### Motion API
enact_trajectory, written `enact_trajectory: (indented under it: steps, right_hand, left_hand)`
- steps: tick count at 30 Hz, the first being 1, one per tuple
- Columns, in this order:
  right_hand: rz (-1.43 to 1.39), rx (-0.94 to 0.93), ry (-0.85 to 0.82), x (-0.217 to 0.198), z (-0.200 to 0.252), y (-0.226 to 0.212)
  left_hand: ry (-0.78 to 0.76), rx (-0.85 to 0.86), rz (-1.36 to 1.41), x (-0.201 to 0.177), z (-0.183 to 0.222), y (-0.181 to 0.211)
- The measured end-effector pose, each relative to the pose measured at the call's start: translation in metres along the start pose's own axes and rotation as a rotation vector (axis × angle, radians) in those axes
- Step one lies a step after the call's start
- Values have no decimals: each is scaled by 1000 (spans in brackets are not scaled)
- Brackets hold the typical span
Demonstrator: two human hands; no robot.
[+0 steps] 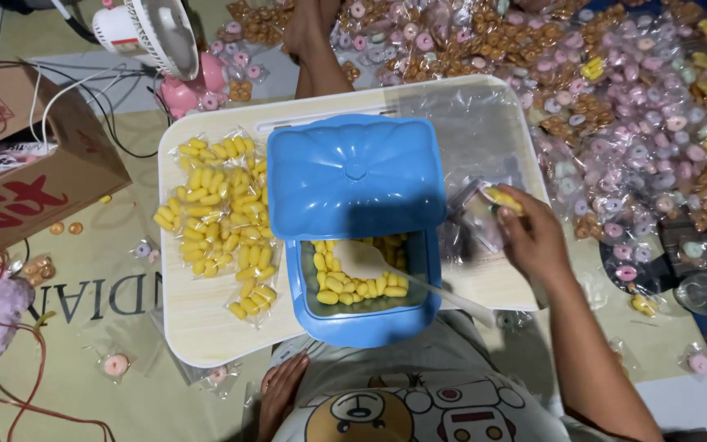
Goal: Packaging small yellow plastic items into small plastic bags using a scoop and hands
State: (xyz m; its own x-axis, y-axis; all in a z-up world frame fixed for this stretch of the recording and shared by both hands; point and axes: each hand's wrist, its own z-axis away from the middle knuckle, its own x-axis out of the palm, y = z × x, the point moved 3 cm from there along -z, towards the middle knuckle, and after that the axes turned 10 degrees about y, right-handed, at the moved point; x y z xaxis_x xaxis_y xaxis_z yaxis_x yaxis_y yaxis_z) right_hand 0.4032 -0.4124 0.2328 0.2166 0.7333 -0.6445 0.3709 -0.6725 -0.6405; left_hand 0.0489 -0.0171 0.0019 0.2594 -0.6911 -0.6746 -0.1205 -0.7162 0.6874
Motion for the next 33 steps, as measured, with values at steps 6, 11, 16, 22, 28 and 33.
enact_trajectory:
  steps: [6, 11, 16, 22, 28, 33]
  right_hand:
    - [413, 397, -129, -110, -113, -63]
    - [302, 207, -161, -128, -121, -89]
    - [227, 38, -200, -138, -115, -110]
    - [264, -68, -375, -141, -62, -134]
    - [-221, -274, -638, -122, 3, -140]
    - [-747, -335, -724, -101, 12, -173]
  left_hand:
    - [-34, -40, 43, 4, -3, -5]
    - [-1, 21, -186, 10, 4, -14]
    - [-93, -77, -93, -1, -2, -1]
    - [-122, -42, -111, -9, -16, 9]
    - [0, 72, -163, -17, -25, 27]
    - [-52, 32, -154, -10, -21, 18]
